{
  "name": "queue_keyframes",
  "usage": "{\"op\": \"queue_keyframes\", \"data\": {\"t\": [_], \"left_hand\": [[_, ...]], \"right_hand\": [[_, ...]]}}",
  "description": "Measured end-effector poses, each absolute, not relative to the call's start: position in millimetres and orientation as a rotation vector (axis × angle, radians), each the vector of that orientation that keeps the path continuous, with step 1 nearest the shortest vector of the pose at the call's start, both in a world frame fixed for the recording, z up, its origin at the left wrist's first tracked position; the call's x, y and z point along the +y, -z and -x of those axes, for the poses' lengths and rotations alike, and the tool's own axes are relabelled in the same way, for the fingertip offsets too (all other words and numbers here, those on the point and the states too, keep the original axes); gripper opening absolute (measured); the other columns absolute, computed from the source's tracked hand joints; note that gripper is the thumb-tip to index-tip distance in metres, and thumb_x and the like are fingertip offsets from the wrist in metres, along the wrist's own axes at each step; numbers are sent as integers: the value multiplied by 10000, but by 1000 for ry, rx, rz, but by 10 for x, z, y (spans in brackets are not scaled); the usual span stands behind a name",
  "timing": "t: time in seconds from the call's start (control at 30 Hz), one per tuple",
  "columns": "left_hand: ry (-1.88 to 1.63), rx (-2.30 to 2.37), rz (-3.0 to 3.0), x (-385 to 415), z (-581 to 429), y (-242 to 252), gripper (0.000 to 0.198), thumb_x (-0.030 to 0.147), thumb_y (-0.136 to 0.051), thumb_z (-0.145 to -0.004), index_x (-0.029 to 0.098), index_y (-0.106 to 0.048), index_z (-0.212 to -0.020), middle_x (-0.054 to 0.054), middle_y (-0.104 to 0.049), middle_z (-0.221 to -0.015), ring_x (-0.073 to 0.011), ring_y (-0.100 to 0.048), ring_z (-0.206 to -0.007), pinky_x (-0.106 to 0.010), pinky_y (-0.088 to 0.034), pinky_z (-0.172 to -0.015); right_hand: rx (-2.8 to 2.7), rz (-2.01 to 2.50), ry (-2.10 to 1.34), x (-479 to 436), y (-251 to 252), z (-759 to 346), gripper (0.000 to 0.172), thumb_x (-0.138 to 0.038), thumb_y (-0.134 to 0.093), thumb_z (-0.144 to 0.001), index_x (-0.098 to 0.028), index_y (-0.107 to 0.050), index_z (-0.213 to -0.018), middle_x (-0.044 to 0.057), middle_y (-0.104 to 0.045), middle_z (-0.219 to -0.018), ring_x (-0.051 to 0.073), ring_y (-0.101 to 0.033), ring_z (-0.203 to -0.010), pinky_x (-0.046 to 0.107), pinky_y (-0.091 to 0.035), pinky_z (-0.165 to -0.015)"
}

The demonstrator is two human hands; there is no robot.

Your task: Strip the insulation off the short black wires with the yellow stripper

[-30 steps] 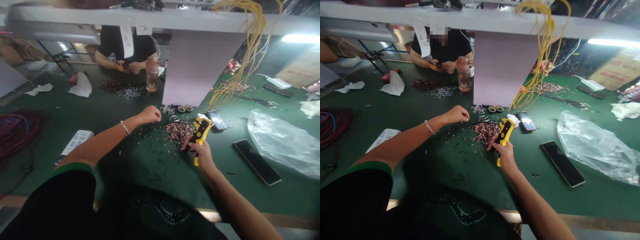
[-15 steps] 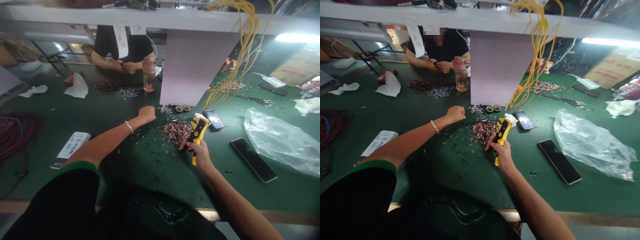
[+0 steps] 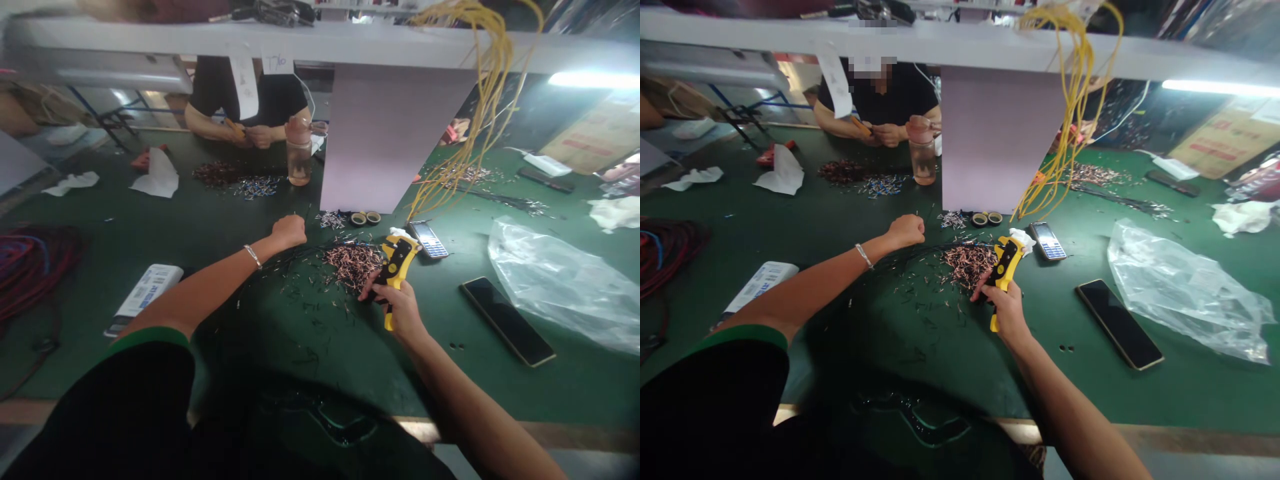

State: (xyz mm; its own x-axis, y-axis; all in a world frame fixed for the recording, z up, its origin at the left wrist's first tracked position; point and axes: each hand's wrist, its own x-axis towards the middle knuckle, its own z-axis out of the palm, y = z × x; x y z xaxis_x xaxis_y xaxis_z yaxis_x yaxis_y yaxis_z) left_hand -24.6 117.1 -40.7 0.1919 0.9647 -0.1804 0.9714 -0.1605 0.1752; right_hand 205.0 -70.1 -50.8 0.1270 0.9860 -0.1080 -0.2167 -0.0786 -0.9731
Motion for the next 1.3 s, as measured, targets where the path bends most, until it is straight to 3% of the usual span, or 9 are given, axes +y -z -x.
{"op": "queue_keyframes", "data": {"t": [0.17,0.3,0.37,0.47,0.57,0.77,0.97,1.3], "left_hand": [[101,1738,-2261,1067,348,390,294,163,-720,-577,223,-759,-862,-60,-763,-944,-229,-694,-868,-266,-510,-717],[87,1606,-2335,1127,321,216,164,240,-748,-602,248,-767,-764,-22,-761,-841,-209,-678,-806,-263,-490,-711],[-19,1593,-2386,1252,200,117,174,300,-697,-705,235,-783,-841,-56,-765,-933,-228,-677,-868,-295,-488,-755],[-180,1576,-2456,1506,-125,69,274,252,-585,-803,213,-783,-990,-84,-747,-1080,-254,-657,-1024,-329,-484,-837],[-202,1534,-2494,1726,-511,184,284,195,-608,-768,224,-789,-984,-85,-755,-1048,-275,-657,-1052,-355,-490,-875],[-166,1550,-2531,1889,-906,441,271,110,-650,-711,127,-785,-945,-175,-752,-1005,-330,-672,-1029,-398,-491,-896],[-207,1558,-2572,1961,-808,324,279,153,-581,-789,164,-786,-978,-141,-751,-1036,-305,-675,-1008,-392,-495,-861],[-46,1292,-2750,1774,-628,391,383,141,-597,-756,289,-782,-1057,-87,-764,-971,-266,-666,-933,-350,-444,-778]], "right_hand": [[-906,1156,-1271,-697,528,-2050,158,-211,-629,-658,-205,-594,-812,-13,-645,-660,178,-597,-565,318,-428,-576],[-908,1149,-1267,-694,554,-2053,158,-201,-629,-662,-204,-598,-816,-12,-649,-664,176,-598,-567,316,-431,-578],[-906,1142,-1267,-692,557,-2055,154,-197,-632,-665,-200,-603,-816,-9,-656,-667,173,-599,-569,316,-437,-583],[-908,1135,-1261,-687,554,-2054,152,-200,-636,-666,-196,-605,-814,-11,-654,-650,175,-604,-566,320,-446,-588],[-894,1135,-1257,-679,554,-2048,162,-205,-633,-662,-199,-605,-821,-16,-650,-637,176,-600,-552,323,-441,-584],[-869,1147,-1261,-664,551,-2043,178,-208,-643,-641,-199,-614,-816,-21,-643,-637,181,-616,-558,323,-439,-582],[-873,1134,-1268,-659,556,-2055,180,-204,-635,-644,-194,-607,-822,-24,-642,-649,175,-618,-556,324,-452,-595],[-879,1117,-1266,-662,605,-2061,194,-196,-643,-653,-193,-607,-843,-24,-643,-645,175,-615,-559,324,-458,-598]]}}
